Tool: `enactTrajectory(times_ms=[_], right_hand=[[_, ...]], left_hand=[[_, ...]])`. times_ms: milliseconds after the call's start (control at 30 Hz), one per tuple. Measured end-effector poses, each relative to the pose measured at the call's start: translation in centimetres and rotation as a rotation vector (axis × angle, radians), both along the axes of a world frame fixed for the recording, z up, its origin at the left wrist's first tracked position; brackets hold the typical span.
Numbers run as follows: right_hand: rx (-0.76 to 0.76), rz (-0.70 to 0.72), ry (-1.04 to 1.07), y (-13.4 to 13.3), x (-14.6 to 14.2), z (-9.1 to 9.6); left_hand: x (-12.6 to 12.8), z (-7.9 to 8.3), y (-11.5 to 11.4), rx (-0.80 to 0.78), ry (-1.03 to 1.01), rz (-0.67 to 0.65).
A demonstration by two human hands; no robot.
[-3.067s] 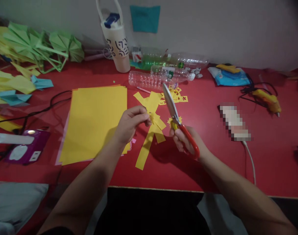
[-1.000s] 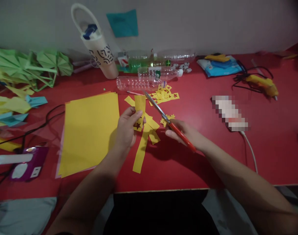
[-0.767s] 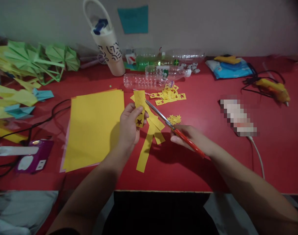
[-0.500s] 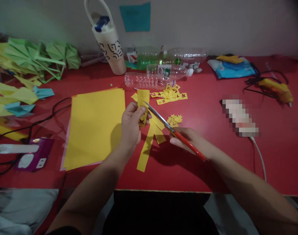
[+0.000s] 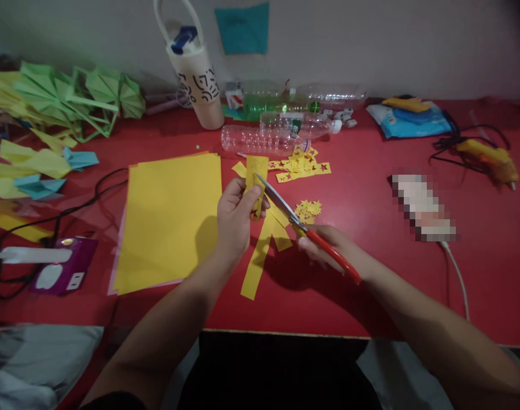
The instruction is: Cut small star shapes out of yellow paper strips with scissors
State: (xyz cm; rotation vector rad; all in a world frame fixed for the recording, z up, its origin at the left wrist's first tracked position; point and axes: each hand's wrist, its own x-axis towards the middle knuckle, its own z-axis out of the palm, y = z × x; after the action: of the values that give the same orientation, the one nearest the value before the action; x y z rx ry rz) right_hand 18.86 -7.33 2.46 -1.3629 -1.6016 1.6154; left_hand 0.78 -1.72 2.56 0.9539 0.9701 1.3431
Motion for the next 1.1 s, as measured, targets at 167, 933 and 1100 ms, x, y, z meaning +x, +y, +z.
enactTrajectory(times_ms=[167,933,1100], right_hand=[[-0.021,-0.015,0.022,-0.14,-0.05,0.1],[0.013,-0.007,-0.022,-0.01,-0.21,0.0],[-0.019,-0.024,-0.014,-0.12,-0.41,0.36]], left_hand=[[0.02,0.01,-0.12,0.008,-0.031,-0.017],[-0.06,0.26,-0.2,-0.022,-0.007,-0.008],[-0.06,0.27,-0.19,-0.018,-0.018,-0.011]])
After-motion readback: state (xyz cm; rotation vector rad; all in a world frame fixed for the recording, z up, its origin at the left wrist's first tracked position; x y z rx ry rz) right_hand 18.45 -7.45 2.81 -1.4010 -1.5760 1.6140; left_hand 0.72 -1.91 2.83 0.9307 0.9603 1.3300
